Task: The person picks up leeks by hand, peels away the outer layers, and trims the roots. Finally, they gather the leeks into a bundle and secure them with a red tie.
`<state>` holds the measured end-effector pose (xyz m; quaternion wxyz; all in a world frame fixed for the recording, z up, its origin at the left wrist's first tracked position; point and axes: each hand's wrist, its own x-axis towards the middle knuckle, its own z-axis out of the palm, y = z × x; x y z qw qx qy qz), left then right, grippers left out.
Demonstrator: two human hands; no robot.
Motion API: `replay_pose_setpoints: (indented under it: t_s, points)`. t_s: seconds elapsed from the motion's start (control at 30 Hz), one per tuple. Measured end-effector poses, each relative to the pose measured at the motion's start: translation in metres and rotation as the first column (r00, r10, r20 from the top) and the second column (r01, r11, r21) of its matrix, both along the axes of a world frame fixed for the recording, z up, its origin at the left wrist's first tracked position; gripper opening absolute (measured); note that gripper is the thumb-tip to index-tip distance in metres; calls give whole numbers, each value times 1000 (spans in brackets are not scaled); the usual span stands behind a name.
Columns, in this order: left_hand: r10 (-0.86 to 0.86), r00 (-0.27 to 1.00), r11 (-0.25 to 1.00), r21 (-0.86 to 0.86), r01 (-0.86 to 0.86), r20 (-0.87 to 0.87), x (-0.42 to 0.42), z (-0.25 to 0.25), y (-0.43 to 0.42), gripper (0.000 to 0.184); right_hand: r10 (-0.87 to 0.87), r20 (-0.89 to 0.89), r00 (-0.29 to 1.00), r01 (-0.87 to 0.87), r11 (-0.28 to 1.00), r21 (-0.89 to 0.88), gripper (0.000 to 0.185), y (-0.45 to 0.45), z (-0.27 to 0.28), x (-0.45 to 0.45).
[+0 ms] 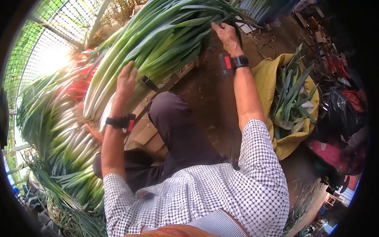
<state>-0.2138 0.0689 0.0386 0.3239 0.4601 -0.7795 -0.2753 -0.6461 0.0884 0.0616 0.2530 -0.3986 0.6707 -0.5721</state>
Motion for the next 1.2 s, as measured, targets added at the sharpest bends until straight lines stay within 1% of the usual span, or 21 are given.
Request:
replay_pose_setpoints:
  t_s: [0.03,0.07,0.17,0.2,0.3,0.33,0.43,0.47,0.57,0.6,0.7,0.77,0.83,0.87,0.97,1.0,1.03,1.07,1.1,1.17,1.2]
  points:
    - [19,1000,1000,-14,-19,5,-7,0,0,39,14,-69,997,-10,998,59,30,-7,-1,-8]
    - [34,999,999,-29,-34,8,-15,-2,-1,38,60,-204,977,-33,991,131,36,-17,-3,-20]
    - [53,998,994,-93,-51,22,-27,-10,2,35,218,-523,824,-92,962,256,35,-40,15,-35]
    - [37,999,993,-110,-36,7,-25,-11,3,35,265,-558,786,-115,950,289,33,-48,16,-39]
    - [2,1000,984,-178,-6,-22,-20,-12,5,33,358,-460,813,-200,913,356,42,-38,35,-32]
    - [12,1000,983,-182,-16,-19,-20,-12,7,34,352,-300,887,-294,930,221,48,-48,8,-46]
    - [8,1000,983,-185,-9,-7,-20,-18,9,37,344,-175,922,-317,934,166,52,-44,-8,-56]
    - [3,1000,982,-190,-3,-2,-21,-18,7,38,322,-266,909,-315,946,71,50,-46,-11,-53]
    - [5,1000,986,-164,-2,16,-20,-18,8,42,136,-273,952,-76,972,221,43,-17,-2,-47]
    - [5,1000,991,-134,-1,28,-20,-19,8,45,96,-458,884,143,876,460,34,-6,14,-40]
    - [54,992,992,-119,-40,114,-24,-10,10,49,78,-483,872,1,987,160,32,26,39,37]
    - [43,985,998,-46,-35,168,-27,2,13,55,292,-494,819,-235,956,175,31,21,45,76]
    - [27,980,995,-94,-9,196,-26,3,14,63,282,-568,773,-271,957,107,28,-1,21,76]
    - [23,981,996,-92,-5,191,-26,5,14,65,305,-647,699,-198,952,234,23,-4,30,81]
    - [-7,983,999,-45,15,186,-29,13,10,73,253,-813,524,-213,963,163,24,-23,39,81]
    - [-15,977,1000,-23,20,214,-34,23,7,75,310,-832,459,-225,947,229,27,-33,42,80]
    - [-21,970,1000,-3,22,241,-40,29,3,77,337,-833,439,-228,939,259,27,-40,45,82]
    - [-67,984,995,-60,78,164,-49,23,-5,81,379,-817,434,-275,920,281,28,-46,53,85]
    - [-47,976,997,-47,58,211,-58,26,-5,82,419,-803,425,-318,899,301,29,-52,57,84]
    - [-20,953,1000,-11,24,303,-71,30,1,83,337,-845,416,-404,900,161,27,-70,55,81]
    - [-23,964,993,-109,54,266,-68,20,3,83,353,-799,487,-433,892,129,28,-78,58,83]
